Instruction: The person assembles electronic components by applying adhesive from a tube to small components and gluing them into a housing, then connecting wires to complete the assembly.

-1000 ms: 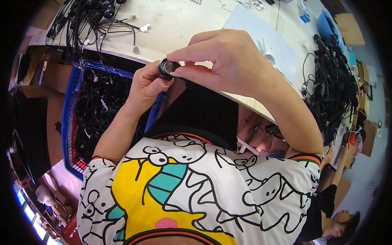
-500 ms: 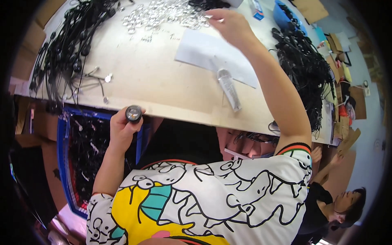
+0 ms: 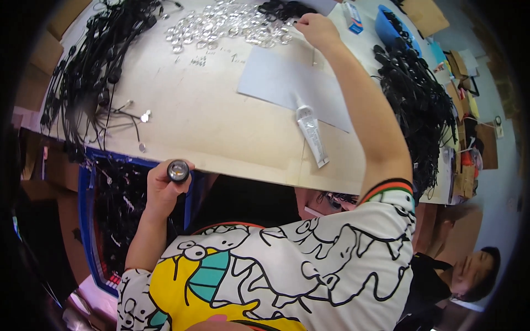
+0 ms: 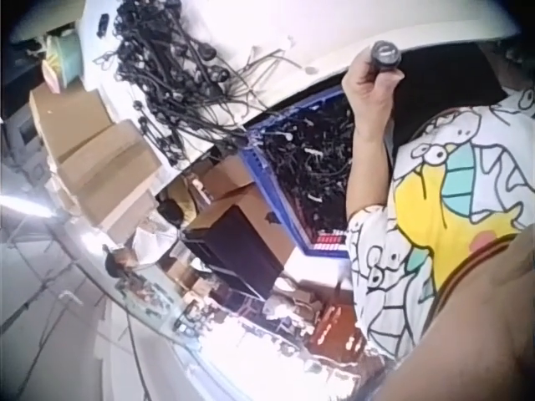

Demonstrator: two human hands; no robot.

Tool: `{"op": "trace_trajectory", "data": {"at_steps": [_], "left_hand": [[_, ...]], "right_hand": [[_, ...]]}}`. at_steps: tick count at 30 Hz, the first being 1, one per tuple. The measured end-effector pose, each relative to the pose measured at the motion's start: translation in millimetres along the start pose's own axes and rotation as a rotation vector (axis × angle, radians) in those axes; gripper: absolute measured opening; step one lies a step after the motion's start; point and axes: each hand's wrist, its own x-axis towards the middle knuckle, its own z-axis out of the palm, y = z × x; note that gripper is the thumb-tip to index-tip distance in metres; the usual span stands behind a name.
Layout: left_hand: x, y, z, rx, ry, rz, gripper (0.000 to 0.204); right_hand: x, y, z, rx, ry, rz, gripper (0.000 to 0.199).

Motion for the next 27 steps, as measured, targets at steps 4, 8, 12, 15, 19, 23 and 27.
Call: {"op": "trace_trajectory", "data": {"at_steps": [4, 8, 12, 15, 19, 23, 27], "left_hand": [[-3, -4, -7, 0.006, 0.032, -0.020, 0.032], [-2, -10, -5, -0.081, -0.008, 0.032, 0.032], [-5, -8, -7, -0.156, -0.045, 0.088, 0.032], [-9, -8, -9, -0.143, 0.005, 0.097, 0.031], [-4, -12, -8, -0.037, 0.098, 0.090, 0.031], [-1, -16, -10, 0.024, 0.077, 0.035, 0.027], [0, -18, -11, 0.022, 0.061, -0.015, 0.025]], "right_hand": [[-65, -110, -14, 0.741, -0.550, 0.180, 0.015], [-102, -157, 10, 0.954, -1.104, 0.293, 0.018], [-101, -156, 19, 0.651, -0.859, 0.225, 0.019], [-116, -158, 22, 0.443, -0.449, -0.169, 0.027], [-130, -152, 28, 0.422, -0.422, -0.450, 0.029], [-143, -172, 5, 0.499, -0.568, -0.270, 0.029], [-166, -185, -6, 0.583, -0.567, -0.516, 0.029]]}}
